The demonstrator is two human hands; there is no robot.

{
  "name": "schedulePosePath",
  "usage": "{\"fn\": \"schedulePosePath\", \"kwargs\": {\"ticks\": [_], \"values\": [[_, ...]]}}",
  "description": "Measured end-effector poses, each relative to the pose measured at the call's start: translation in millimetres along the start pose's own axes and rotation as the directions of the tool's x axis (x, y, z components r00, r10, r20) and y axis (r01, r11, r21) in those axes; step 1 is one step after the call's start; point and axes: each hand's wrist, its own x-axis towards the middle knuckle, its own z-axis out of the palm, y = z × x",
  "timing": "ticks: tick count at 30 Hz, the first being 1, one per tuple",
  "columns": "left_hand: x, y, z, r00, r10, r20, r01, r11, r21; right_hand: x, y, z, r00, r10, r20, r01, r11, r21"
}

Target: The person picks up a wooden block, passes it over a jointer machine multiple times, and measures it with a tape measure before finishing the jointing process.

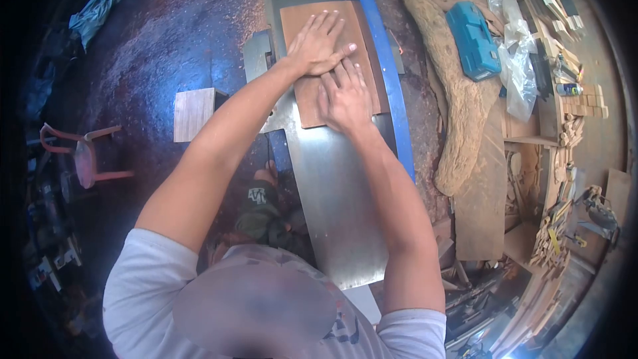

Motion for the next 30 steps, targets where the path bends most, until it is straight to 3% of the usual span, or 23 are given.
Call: {"fn": "schedulePosePath", "kwargs": {"ticks": [13, 16, 19, 28, 30], "values": [[40.4, -37.0, -0.9, 1.000, -0.021, 0.019, 0.020, 0.999, 0.042, 50.1, 18.7, 19.6, 0.995, -0.094, -0.035, 0.090, 0.991, -0.100], [47.2, -42.6, -0.9, 0.999, -0.034, 0.012, 0.033, 0.999, 0.042, 58.1, 23.9, 23.1, 0.995, -0.040, 0.088, 0.050, 0.992, -0.119], [54.8, -49.9, -0.7, 1.000, -0.024, -0.006, 0.025, 0.999, 0.039, 68.1, 26.2, 25.8, 0.995, -0.046, 0.092, 0.058, 0.991, -0.123], [76.7, -69.6, -0.2, 0.999, -0.037, 0.005, 0.037, 0.998, 0.042, 94.6, 33.5, 30.3, 0.992, -0.085, 0.094, 0.099, 0.982, -0.160], [83.1, -74.7, -0.6, 0.999, -0.040, 0.006, 0.040, 0.998, 0.052, 100.7, 36.1, 35.7, 0.992, -0.127, 0.027, 0.130, 0.972, -0.194]]}}
